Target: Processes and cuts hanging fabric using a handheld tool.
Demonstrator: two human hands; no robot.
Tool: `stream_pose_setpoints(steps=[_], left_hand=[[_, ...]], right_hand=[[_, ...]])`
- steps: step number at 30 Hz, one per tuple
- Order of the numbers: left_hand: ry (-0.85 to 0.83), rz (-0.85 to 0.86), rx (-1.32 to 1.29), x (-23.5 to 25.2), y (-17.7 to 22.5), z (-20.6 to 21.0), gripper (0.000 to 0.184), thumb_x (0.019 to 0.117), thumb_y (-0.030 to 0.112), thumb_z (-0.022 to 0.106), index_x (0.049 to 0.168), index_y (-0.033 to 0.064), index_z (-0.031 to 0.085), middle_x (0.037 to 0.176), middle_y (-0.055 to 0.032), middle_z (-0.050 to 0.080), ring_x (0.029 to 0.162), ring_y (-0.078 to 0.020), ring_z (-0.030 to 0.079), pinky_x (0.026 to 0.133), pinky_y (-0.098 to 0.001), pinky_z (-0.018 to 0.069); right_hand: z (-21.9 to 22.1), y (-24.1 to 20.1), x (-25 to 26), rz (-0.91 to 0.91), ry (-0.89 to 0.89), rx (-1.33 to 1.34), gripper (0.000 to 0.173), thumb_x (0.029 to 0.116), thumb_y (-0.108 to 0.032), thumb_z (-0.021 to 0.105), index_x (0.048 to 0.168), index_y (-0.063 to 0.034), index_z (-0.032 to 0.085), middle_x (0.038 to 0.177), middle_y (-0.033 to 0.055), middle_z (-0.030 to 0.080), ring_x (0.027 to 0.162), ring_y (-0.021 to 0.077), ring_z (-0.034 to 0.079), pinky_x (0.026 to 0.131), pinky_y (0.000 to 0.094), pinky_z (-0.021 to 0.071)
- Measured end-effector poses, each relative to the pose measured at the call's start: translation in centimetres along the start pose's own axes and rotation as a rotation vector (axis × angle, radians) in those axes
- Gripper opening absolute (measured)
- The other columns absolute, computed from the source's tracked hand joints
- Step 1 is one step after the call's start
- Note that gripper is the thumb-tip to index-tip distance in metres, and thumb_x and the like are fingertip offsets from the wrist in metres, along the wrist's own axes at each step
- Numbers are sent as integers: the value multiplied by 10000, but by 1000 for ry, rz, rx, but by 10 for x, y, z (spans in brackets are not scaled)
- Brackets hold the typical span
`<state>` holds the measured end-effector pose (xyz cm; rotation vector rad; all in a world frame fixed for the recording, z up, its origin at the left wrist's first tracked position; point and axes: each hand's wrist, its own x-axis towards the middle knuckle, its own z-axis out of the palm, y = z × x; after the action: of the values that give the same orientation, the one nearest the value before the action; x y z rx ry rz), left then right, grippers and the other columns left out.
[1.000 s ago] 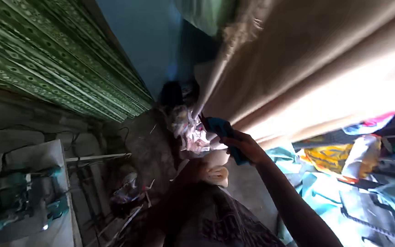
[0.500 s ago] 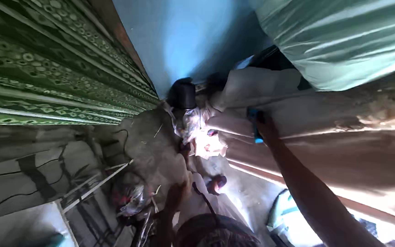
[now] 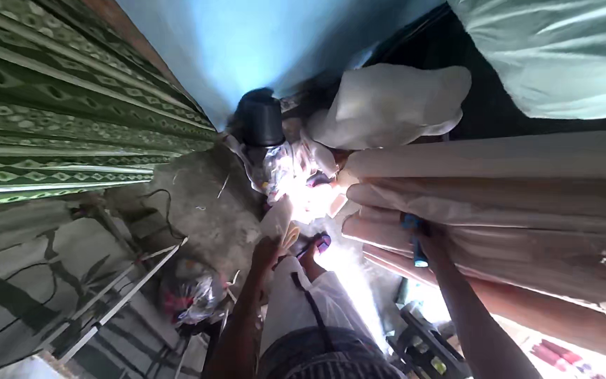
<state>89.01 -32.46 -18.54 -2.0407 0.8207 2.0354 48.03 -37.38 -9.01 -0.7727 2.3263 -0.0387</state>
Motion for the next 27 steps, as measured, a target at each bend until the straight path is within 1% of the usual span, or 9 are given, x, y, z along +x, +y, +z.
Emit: stream_pose_setpoints(steps=[4, 8, 12, 14, 16, 20, 22, 24, 27], left_hand=[[-19, -2, 76, 9, 3, 12, 566, 1061, 433, 510, 1261, -86, 616, 1261, -284, 639, 1225, -394, 608, 1067, -550, 450], [27, 49, 91, -1, 11, 20, 574, 995, 341, 656, 1317, -123, 552, 1333, -309, 583, 1294, -395, 555, 1118, -517, 416], [218, 169, -412, -9, 8, 14, 442, 977, 124, 669, 1328, -109, 536, 1218, -255, 642, 1124, -281, 646, 1003, -427, 526], [204, 120, -854, -14, -1, 7, 337, 1063, 76, 459, 1382, -28, 491, 1217, -188, 618, 1066, -227, 627, 936, -397, 535], [127, 98, -1191, -21, -11, -2, 366, 1109, 281, 261, 1233, 80, 540, 1055, -92, 655, 944, -190, 655, 831, -408, 564], [-34, 37, -1261, -34, -13, -9, 676, 1043, 652, 193, 1352, 152, 527, 1175, -121, 668, 1051, -264, 661, 877, -503, 561], [-10, -36, -1127, -37, -11, -1, 595, 1081, 555, 271, 1420, 104, 461, 1230, -158, 630, 1052, -268, 649, 885, -460, 559], [42, -16, -1053, -44, -2, 15, 404, 1114, 282, 357, 1413, 20, 426, 1250, -173, 587, 1049, -247, 631, 887, -388, 558], [105, 58, -835, -60, 15, 49, 230, 1043, 35, 440, 1253, -43, 493, 1054, -141, 592, 873, -182, 618, 785, -324, 555]], right_hand=[[4, 0, 1, 212, -123, 138, 515, 1037, -270, 611, 1454, -13, 454, 1211, 213, 614, 896, 264, 662, 757, 432, 569], [1, 2, -6, 194, -202, 194, 432, 1035, -245, 621, 1372, 11, 532, 1154, 196, 635, 854, 240, 671, 708, 390, 574], [-2, 7, -13, 117, -269, 163, 447, 1053, -263, 588, 1407, -5, 501, 1184, 196, 625, 871, 228, 667, 726, 371, 571], [-7, 13, -19, 68, -334, 106, 474, 1047, -275, 600, 1437, -29, 490, 1187, 217, 638, 884, 267, 679, 756, 425, 576], [-8, 22, -27, 14, -429, 73, 491, 1042, -271, 612, 1446, -24, 481, 1142, 223, 642, 850, 270, 671, 744, 442, 576], [-17, 23, -41, 13, -571, 10, 465, 1043, -275, 611, 1408, -9, 498, 1076, 187, 650, 808, 216, 643, 738, 391, 558], [-18, 33, -49, -17, -584, -9, 486, 1033, -277, 631, 1419, -14, 498, 1092, 205, 655, 835, 245, 652, 764, 421, 558], [-21, 50, -59, -42, -591, -12, 542, 1018, -282, 657, 1450, -10, 476, 1149, 242, 654, 915, 308, 668, 837, 480, 552], [-24, 100, -73, -86, -649, 2, 552, 1016, -302, 650, 1426, 26, 481, 1152, 261, 646, 942, 338, 664, 875, 512, 536]])
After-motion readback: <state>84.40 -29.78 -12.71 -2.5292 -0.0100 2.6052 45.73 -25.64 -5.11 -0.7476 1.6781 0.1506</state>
